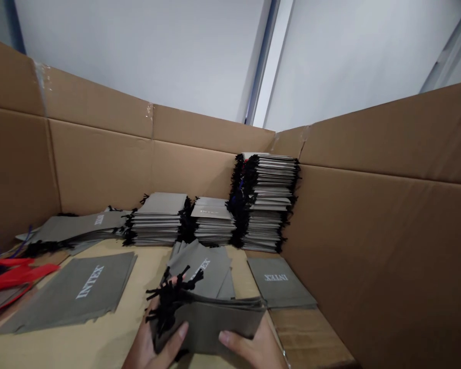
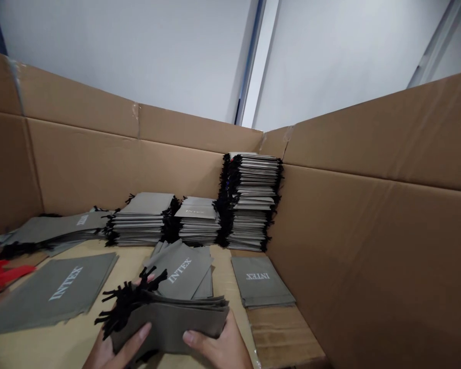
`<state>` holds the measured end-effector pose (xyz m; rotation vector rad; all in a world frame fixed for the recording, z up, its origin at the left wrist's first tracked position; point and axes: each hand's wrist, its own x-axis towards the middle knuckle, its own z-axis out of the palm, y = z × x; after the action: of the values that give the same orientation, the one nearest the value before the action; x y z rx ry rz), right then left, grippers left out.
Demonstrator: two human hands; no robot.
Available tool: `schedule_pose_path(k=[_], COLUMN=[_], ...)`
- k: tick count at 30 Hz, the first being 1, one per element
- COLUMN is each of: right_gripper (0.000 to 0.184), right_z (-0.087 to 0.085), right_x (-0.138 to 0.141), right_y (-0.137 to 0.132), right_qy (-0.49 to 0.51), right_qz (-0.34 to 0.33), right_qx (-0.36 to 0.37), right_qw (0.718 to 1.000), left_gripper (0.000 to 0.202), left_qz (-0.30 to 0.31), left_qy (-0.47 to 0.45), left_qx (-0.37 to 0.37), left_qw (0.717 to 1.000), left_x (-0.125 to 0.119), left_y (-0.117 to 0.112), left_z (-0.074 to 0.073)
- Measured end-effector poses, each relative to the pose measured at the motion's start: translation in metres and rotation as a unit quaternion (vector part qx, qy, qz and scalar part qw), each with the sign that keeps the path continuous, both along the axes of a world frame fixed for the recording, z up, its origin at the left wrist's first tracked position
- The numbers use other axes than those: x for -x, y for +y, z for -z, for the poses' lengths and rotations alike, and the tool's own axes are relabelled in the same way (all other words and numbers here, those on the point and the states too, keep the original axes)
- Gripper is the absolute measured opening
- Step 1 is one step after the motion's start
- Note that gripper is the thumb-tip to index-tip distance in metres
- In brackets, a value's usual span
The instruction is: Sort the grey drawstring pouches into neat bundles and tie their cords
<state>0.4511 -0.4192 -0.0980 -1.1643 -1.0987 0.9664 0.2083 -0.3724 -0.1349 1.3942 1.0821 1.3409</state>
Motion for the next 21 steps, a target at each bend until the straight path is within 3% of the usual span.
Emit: schedule_pose_path(k=[6, 10, 17, 21], right_gripper=[0.08, 0.068, 0.073, 0.076], right_z=[0.001, 0.005, 0.021, 0.024], right_x=[0.0, -0.001, -0.004, -0.012], right_y=[0.002, 0.003, 0.007, 0.005], right_qy=[-0.014, -0.031, -0.019, -0.023], right_qz=[0.016, 0.007, 0.051, 0.054], right_qx=[-0.004, -0.043, -0.019, -0.001], right_qw=[1.0, 0.999, 0.998, 0.998], left_gripper=[0.069, 0.065, 0.091, 0.092], left_qz=[-0.014, 0.003, 0.014, 0.019], left_qy=[0.062, 0.04, 0.027, 0.054], left_qx=[-0.027, -0.018, -0.014, 0.014], left_qw=[0.998, 0.999, 0.999, 0.998], left_x=[-0.009, -0.017, -0.029, -0.032], left_y=[0.002, -0.006, -0.001, -0.004], left_z=[-0.019, -0.027, -0.026, -0.027])
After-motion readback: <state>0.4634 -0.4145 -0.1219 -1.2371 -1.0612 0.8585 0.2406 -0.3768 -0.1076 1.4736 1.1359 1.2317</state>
